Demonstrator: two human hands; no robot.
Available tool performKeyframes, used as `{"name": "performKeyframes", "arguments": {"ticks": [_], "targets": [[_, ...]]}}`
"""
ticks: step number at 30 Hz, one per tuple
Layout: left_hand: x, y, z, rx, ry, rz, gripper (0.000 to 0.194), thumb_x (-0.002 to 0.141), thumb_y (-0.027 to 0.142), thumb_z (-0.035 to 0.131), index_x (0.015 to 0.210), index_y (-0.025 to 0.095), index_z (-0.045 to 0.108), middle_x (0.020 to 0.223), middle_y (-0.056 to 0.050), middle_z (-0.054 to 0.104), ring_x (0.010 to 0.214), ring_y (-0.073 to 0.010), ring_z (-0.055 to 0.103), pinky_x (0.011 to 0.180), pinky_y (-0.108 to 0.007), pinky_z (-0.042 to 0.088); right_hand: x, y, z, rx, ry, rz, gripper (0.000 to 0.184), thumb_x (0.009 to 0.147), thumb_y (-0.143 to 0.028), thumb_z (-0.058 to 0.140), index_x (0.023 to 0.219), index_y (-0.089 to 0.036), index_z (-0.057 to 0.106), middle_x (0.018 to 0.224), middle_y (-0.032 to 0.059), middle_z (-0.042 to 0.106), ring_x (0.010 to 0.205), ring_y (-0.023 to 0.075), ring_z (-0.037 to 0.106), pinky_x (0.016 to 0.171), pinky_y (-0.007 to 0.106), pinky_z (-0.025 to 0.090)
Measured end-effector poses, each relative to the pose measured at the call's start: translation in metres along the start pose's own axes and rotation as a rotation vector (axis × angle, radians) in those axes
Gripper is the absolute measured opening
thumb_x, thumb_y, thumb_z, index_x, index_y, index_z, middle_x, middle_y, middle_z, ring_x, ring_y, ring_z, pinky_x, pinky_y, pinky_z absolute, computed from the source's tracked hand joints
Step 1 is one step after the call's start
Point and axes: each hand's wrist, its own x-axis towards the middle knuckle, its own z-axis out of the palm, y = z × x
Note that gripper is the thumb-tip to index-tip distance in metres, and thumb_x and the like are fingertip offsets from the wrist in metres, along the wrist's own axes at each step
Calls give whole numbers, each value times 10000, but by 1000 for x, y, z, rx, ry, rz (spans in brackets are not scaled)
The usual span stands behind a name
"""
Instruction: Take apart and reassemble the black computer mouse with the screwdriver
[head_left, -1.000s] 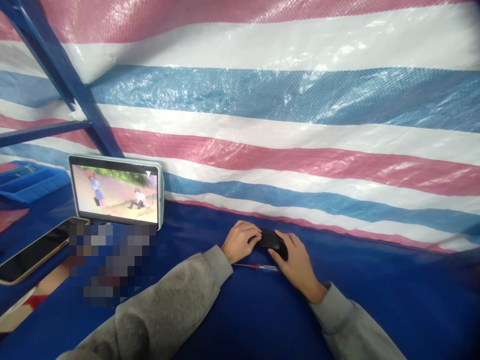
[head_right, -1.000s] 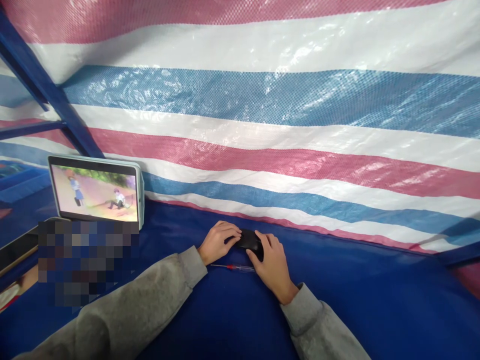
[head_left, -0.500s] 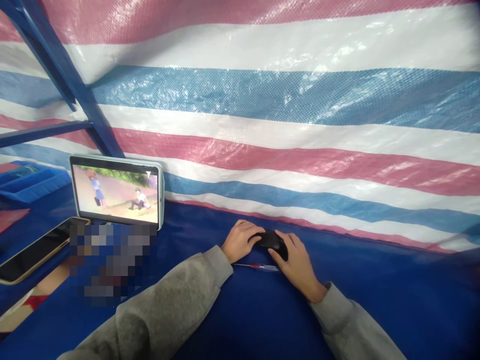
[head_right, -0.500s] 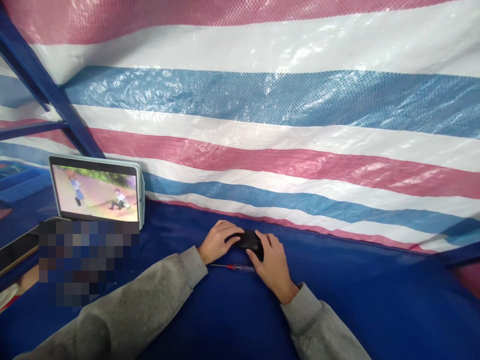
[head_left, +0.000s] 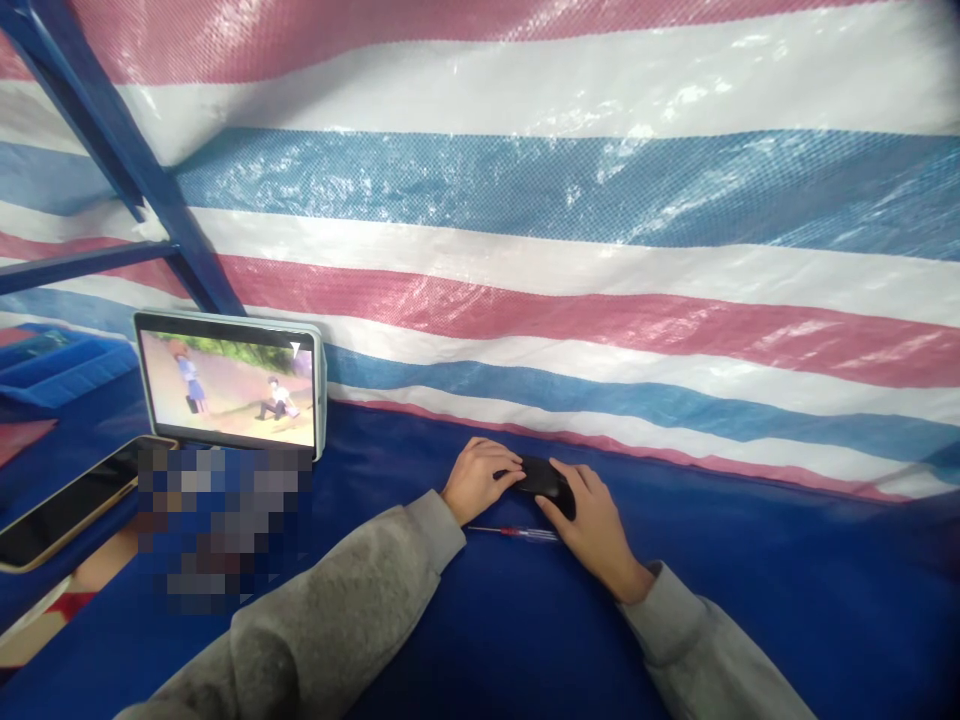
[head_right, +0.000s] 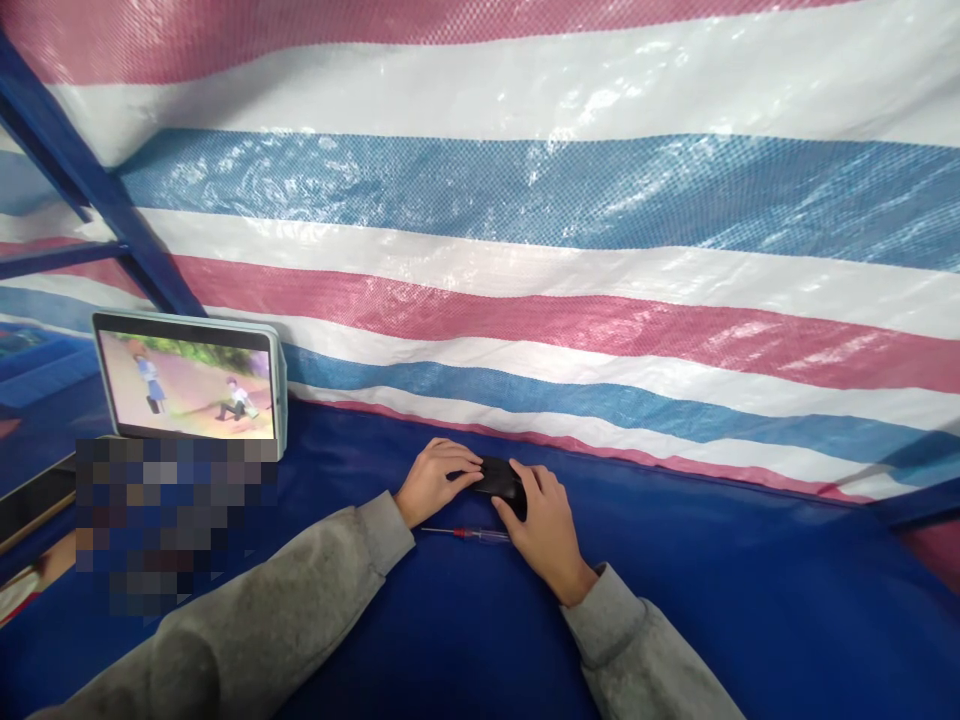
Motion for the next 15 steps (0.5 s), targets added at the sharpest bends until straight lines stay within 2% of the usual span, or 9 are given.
{"name": "performKeyframes", "arguments": {"ticks": [4, 12, 15], "targets": [[0, -1, 0, 17, -11, -15, 164, 898, 305, 646, 795, 212, 734, 916, -6, 757, 913, -176, 689, 905, -357, 430, -1, 1, 2, -13, 8, -10, 477, 880, -441, 536, 1288, -195, 513, 1110, 113, 596, 1022, 264, 573, 897, 423, 470], [0, 0, -1, 2, -35, 57, 153, 918, 285, 621, 850, 206, 734, 975, -20, 748, 935, -173, 682, 923, -354, 414, -1, 3, 4, 6, 39, -25, 469, 885, -464, 524, 1282, -215, 512, 1091, 107, 595, 1004, 264, 576, 882, 435, 475], [0, 0, 0, 5, -14, 32, 156, 911, 274, 629, 820, 200, 731, 945, -17, 752, 930, -178, 685, 908, -356, 420, -1, 3, 4, 11, 38, -31, 467, 885, -469, 520, 1284, -227, 509, 1099, 107, 591, 1009, 271, 574, 878, 440, 475]]}}
